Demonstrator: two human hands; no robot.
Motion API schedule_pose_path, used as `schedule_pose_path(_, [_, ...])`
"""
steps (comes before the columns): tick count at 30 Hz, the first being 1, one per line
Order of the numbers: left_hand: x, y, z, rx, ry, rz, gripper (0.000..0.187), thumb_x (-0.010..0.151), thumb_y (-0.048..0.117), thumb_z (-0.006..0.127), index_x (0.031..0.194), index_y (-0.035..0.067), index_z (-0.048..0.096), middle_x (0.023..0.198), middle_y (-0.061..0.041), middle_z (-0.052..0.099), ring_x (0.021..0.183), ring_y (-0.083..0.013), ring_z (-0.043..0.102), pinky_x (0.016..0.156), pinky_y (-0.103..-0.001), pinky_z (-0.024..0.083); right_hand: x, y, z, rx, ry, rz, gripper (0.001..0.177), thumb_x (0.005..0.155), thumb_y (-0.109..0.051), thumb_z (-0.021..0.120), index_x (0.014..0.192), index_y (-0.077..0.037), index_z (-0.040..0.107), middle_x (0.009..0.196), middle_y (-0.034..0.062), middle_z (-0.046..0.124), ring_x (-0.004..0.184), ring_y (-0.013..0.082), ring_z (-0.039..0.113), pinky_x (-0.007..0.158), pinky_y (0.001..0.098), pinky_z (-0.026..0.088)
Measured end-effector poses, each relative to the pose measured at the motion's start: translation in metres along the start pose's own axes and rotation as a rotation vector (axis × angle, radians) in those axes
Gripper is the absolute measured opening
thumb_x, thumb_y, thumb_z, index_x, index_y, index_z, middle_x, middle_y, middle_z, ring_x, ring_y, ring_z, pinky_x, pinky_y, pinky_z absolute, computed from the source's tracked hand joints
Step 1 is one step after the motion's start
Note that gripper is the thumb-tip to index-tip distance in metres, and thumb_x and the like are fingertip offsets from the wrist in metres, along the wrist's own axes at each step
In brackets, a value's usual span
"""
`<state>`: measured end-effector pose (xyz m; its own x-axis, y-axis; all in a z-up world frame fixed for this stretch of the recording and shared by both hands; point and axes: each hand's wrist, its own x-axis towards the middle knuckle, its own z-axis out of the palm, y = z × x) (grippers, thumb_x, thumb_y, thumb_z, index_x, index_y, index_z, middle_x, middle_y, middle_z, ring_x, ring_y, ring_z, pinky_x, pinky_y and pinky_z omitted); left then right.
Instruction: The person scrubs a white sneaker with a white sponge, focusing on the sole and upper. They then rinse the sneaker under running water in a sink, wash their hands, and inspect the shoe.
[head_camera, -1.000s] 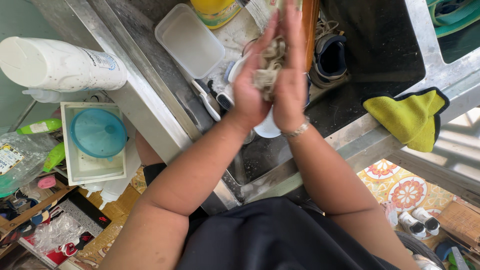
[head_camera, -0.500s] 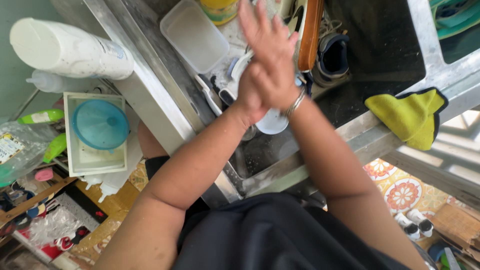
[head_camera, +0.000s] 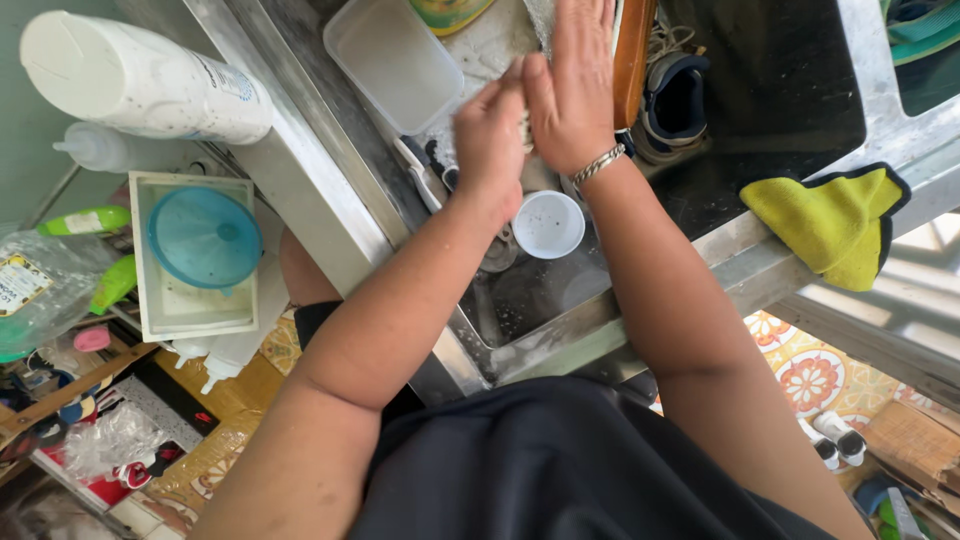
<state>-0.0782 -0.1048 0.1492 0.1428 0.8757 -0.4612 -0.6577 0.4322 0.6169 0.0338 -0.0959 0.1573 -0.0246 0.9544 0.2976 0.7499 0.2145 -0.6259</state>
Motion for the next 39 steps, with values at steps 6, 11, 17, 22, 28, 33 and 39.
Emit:
schedule_pose_path(6, [0.017, 0.064, -0.004, -0.1, 0.237, 0.173, 0.043, 0.1, 0.05, 0.058, 0.083, 0.011, 0.055, 0.07, 0.0, 0.048, 0.052, -0.0099, 0.04, 0.043, -0.028, 0.027, -0.025, 0.003, 0.046, -0.027, -0.411, 0.515, 0.035, 0.1, -0.036, 0.052, 0.126, -0.014, 0.06, 0.127, 0.0168, 0.071, 0.113, 0.0323, 0.071, 0.094, 0.042, 0.056])
schedule_pose_path(11, [0.016, 0.072, 0.003, -0.308, 0.136, -0.127, 0.061, 0.092, 0.07, 0.047, 0.066, 0.018, 0.029, 0.051, 0.006, 0.024, 0.041, -0.0116, 0.019, 0.037, -0.031, 0.012, -0.052, -0.017, 0.124, -0.348, -1.081, 0.188, 0.03, 0.092, -0.029, 0.058, 0.118, -0.016, 0.067, 0.122, 0.0163, 0.068, 0.108, 0.0318, 0.069, 0.089, 0.0428, 0.056])
schedule_pose_path(17, [0.005, 0.074, -0.002, -0.452, -0.286, -0.058, 0.054, 0.107, 0.058, 0.049, 0.074, 0.017, 0.039, 0.063, 0.005, 0.031, 0.054, -0.0124, 0.027, 0.05, -0.031, 0.021, -0.05, -0.005, 0.176, -0.327, -1.133, 0.202, 0.027, 0.092, -0.027, 0.061, 0.114, -0.012, 0.068, 0.111, 0.0157, 0.07, 0.099, 0.0296, 0.07, 0.084, 0.041, 0.057])
schedule_pose_path(22, [0.015, 0.064, -0.004, -0.337, -0.301, -0.023, 0.03, 0.11, 0.039, 0.058, 0.117, 0.01, 0.056, 0.082, 0.0, 0.046, 0.067, -0.0123, 0.034, 0.06, -0.027, 0.024, -0.063, 0.022, 0.172, -0.327, -1.212, 0.247, 0.025, 0.092, -0.025, 0.063, 0.111, -0.009, 0.069, 0.103, 0.0153, 0.071, 0.091, 0.0278, 0.072, 0.079, 0.0394, 0.058])
schedule_pose_path(28, [0.023, 0.06, -0.002, -0.214, -0.046, -0.113, 0.042, 0.102, 0.053, 0.054, 0.081, 0.018, 0.046, 0.06, 0.005, 0.03, 0.048, -0.0094, 0.025, 0.04, -0.028, 0.017, -0.087, 0.031, 0.18, -0.315, -1.339, 0.233, 0.023, 0.091, -0.023, 0.066, 0.106, -0.005, 0.07, 0.093, 0.0147, 0.072, 0.082, 0.0256, 0.073, 0.073, 0.0375, 0.059])
schedule_pose_path(33, [0.023, 0.062, -0.006, -0.261, -0.029, -0.113, 0.062, 0.101, 0.065, 0.046, 0.063, 0.018, 0.029, 0.051, 0.004, 0.027, 0.041, -0.011, 0.022, 0.036, -0.029, 0.017, -0.069, 0.034, 0.183, -0.268, -1.282, 0.277, 0.022, 0.091, -0.021, 0.068, 0.103, -0.002, 0.071, 0.084, 0.0142, 0.073, 0.074, 0.0238, 0.075, 0.069, 0.0359, 0.06])
schedule_pose_path(39, [0.034, 0.06, -0.022, -0.491, 0.131, 0.014, 0.027, 0.099, 0.029, 0.042, 0.082, 0.011, 0.052, 0.071, -0.005, 0.049, 0.06, -0.0187, 0.047, 0.052, -0.032, 0.035, 0.003, 0.054, 0.083, 0.574, -0.5, 0.918, 0.022, 0.083, -0.015, 0.072, 0.1, -0.005, 0.064, 0.069, 0.0069, 0.066, 0.046, 0.0174, 0.066, 0.039, 0.0361, 0.055])
